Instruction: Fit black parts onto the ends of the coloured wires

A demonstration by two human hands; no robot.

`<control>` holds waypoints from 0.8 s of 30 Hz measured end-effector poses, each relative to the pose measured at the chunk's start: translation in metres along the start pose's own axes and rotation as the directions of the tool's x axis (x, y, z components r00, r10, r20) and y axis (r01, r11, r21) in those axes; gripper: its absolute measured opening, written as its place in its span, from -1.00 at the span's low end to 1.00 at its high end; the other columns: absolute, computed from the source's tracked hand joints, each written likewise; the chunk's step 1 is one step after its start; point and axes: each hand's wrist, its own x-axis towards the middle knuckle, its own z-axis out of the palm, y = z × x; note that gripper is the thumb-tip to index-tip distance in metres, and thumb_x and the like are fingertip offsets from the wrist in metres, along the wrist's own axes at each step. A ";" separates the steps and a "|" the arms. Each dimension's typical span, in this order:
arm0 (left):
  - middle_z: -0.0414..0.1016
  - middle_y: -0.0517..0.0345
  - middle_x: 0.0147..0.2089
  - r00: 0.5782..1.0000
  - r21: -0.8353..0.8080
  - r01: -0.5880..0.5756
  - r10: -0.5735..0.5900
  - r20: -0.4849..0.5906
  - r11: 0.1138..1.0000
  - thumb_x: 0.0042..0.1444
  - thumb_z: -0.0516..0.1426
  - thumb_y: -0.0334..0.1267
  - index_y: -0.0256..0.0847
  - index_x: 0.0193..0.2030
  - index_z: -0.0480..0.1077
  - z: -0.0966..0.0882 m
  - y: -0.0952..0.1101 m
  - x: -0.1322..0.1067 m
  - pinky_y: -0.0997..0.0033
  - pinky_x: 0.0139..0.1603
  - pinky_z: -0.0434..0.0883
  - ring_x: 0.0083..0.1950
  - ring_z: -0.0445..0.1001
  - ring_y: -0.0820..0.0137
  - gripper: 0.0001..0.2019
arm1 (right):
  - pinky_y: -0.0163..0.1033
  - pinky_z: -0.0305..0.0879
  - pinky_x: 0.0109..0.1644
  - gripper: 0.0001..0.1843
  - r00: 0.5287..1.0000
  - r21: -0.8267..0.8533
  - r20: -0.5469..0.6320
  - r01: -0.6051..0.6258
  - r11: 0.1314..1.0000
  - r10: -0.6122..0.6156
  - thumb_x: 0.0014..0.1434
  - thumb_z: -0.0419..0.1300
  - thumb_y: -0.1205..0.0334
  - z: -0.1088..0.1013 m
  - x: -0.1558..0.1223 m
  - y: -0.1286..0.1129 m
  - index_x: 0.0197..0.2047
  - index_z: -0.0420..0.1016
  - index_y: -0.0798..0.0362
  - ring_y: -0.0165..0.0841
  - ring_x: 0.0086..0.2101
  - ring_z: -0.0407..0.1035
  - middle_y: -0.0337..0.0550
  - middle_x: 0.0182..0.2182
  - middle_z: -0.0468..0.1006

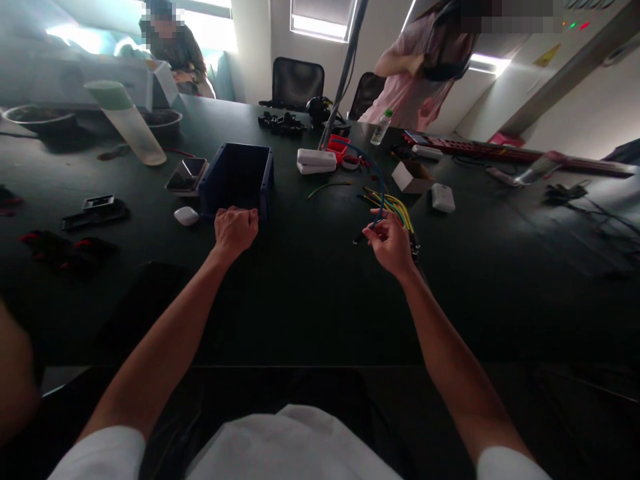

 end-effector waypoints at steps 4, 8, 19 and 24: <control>0.58 -0.18 -0.22 1.000 0.024 -0.012 0.011 0.020 1.000 0.31 -0.25 -0.07 -0.30 -0.32 0.55 -0.001 -0.001 0.001 0.05 0.03 0.24 -0.08 0.47 0.07 -0.41 | -0.21 0.42 -0.32 -0.51 0.999 -0.116 -0.029 -0.016 0.993 0.013 0.19 0.20 0.18 -0.005 -0.002 0.004 0.19 0.30 -0.03 -0.36 -0.45 0.45 -0.22 -0.34 0.55; 0.58 -0.14 -0.11 0.995 0.014 -0.034 0.033 0.092 0.999 0.30 -0.25 -0.05 -0.25 -0.23 0.56 -0.003 -0.004 0.004 0.03 0.08 0.22 0.01 0.44 0.06 -0.42 | -0.17 0.43 -0.22 -0.51 0.994 -0.281 -0.110 -0.058 0.958 0.028 0.21 0.18 0.20 -0.015 -0.002 0.009 0.21 0.32 -0.02 -0.35 -0.44 0.44 -0.20 -0.35 0.55; 0.57 -0.24 -0.18 0.990 0.102 0.047 -0.059 0.128 0.994 0.25 -0.25 -0.07 -0.33 -0.26 0.57 -0.007 0.006 0.007 0.00 0.06 0.24 -0.04 0.44 0.00 -0.39 | -0.09 0.38 -0.08 -0.41 0.953 -0.443 -0.269 -0.247 0.862 0.135 0.20 0.13 0.24 -0.049 0.002 0.029 0.30 0.23 0.04 -0.27 -0.36 0.46 -0.10 -0.27 0.57; 0.57 -0.20 -0.17 0.992 0.101 0.009 -0.022 0.123 0.995 0.27 -0.28 -0.07 -0.31 -0.27 0.56 -0.008 0.005 0.005 0.03 0.05 0.23 -0.04 0.44 0.03 -0.39 | -0.04 0.36 -0.03 -0.41 0.952 -0.501 -0.285 -0.251 0.829 0.116 0.19 0.11 0.27 -0.055 0.003 0.031 0.30 0.24 0.09 -0.22 -0.30 0.43 -0.04 -0.27 0.55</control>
